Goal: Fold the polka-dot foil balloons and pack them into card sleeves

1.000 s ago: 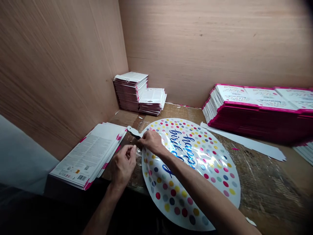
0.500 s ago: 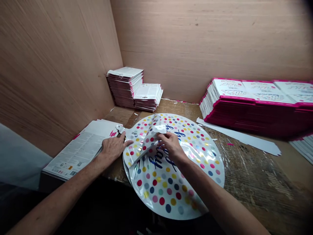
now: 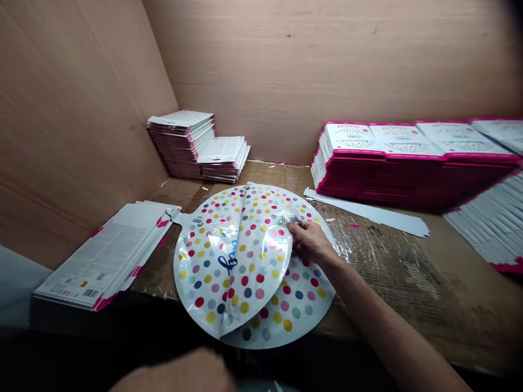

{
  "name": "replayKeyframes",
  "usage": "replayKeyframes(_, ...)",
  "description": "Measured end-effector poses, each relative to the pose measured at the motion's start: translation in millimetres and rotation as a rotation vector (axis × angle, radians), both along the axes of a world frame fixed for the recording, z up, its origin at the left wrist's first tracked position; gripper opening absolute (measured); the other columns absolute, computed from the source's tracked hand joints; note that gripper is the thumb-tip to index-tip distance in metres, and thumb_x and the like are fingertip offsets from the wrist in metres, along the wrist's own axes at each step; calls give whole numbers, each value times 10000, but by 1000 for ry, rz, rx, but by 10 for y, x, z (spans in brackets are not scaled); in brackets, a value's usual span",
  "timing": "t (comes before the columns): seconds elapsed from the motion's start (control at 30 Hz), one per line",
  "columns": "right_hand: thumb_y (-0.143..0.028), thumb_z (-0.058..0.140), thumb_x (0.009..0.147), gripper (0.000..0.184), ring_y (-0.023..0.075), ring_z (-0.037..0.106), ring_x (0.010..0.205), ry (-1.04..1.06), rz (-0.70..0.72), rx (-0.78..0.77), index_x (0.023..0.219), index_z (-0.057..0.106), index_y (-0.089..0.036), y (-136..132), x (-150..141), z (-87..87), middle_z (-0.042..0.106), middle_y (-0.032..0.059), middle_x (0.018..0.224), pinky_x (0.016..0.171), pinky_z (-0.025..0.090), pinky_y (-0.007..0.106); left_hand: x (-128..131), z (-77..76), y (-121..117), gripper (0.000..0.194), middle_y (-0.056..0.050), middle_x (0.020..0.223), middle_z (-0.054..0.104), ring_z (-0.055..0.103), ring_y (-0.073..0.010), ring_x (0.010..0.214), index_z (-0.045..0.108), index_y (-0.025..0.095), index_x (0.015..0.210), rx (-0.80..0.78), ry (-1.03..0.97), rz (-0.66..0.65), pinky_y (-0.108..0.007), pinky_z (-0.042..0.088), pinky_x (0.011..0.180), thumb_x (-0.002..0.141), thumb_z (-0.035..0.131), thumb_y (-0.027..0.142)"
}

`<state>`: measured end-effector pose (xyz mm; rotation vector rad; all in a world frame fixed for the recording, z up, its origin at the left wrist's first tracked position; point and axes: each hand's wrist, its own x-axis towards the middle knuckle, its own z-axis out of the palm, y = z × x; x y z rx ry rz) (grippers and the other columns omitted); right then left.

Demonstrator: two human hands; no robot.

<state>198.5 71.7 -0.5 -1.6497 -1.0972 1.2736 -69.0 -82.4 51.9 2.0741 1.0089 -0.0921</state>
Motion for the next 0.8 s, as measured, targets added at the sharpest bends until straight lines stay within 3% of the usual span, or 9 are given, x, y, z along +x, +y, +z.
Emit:
replayKeyframes(0.13, -430, 593, 823, 295, 114, 477, 363, -166, -25, 2, 671, 561, -179, -95, 314, 5, 566, -1, 486, 357, 334, 217, 404, -7, 585, 398, -86, 1166, 708, 651, -242, 1083, 663, 258, 1177, 547, -106, 326, -380, 499, 966, 942, 429, 479)
replayKeyframes(0.23, -358, 593, 843, 266, 222, 660, 737, -442, -110, 190, 975, 647, -133, -204, 398, 33, 700, 124, 891, 644, 526, 321, 695, -321, 867, 600, -174, 1479, 474, 379, -350, 1402, 512, 149, 1387, 759, -7, 290, -527, 380, 1102, 928, 450, 531)
replayKeyframes(0.3, -325, 535, 897, 377, 284, 612, 1069, -737, -125, 455, 1206, 590, -115, -280, 370, 38, 633, 183, 1193, 904, 499, 403, 808, -562, 902, 641, -204, 1519, 405, 292, -405, 1436, 502, 119, 1398, 775, 119, 253, -589, 339, 1109, 923, 456, 547)
replayKeyframes(0.37, -312, 450, 961, 411, 292, 502, 1257, -979, 22, 678, 1311, 539, -115, -342, 308, 13, 547, 191, 1356, 1053, 408, 430, 839, -725, 854, 637, -193, 1538, 381, 269, -418, 1443, 497, 137, 1409, 779, 184, 213, -614, 297, 1122, 922, 457, 547)
replayKeyframes(0.47, -318, 432, 993, 410, 289, 442, 1330, -1146, 320, 670, 1343, 532, -129, -389, 252, -87, 514, 177, 1422, 1106, 350, 448, 746, -786, 708, 628, -171, 1553, 365, 251, -383, 1459, 483, 151, 1415, 844, 151, 203, -582, 288, 1140, 926, 433, 544)
replayKeyframes(0.53, -325, 437, 998, 423, 297, 431, 1343, -1202, 394, 572, 1359, 518, -119, -382, 279, -176, 505, 178, 1438, 1101, 346, 465, 635, -754, 585, 610, -216, 1514, 405, 266, -378, 1453, 547, 92, 1325, 887, 143, 356, -552, 331, 1123, 932, 400, 535)
replayKeyframes(0.6, -324, 431, 1004, 431, 298, 423, 1353, -1209, 418, 533, 1368, 508, -106, -350, 352, -251, 495, 172, 1450, 1105, 340, 465, 537, -700, 453, 572, -270, 1405, 496, 352, -403, 1398, 640, 67, 1112, 863, 158, 561, -547, 386, 1076, 918, 394, 545)
replayKeyframes(0.67, -318, 444, 1002, 422, 302, 421, 1359, -1185, 430, 547, 1355, 524, -102, -323, 437, -284, 501, 167, 1447, 1116, 333, 467, 489, -620, 336, 484, -252, 1272, 584, 479, -406, 1283, 660, 126, 880, 752, 126, 647, -542, 427, 1025, 883, 426, 550)
replayKeyframes(0.8, -319, 502, 978, 373, 296, 517, 1286, -1015, 299, 715, 1276, 583, -110, -526, 473, -138, 573, 191, 1363, 1055, 430, 462, 509, -328, 267, 383, -120, 921, 686, 631, -312, 936, 582, 196, 643, 262, -58, 693, -445, 514, 837, 775, 549, 554)
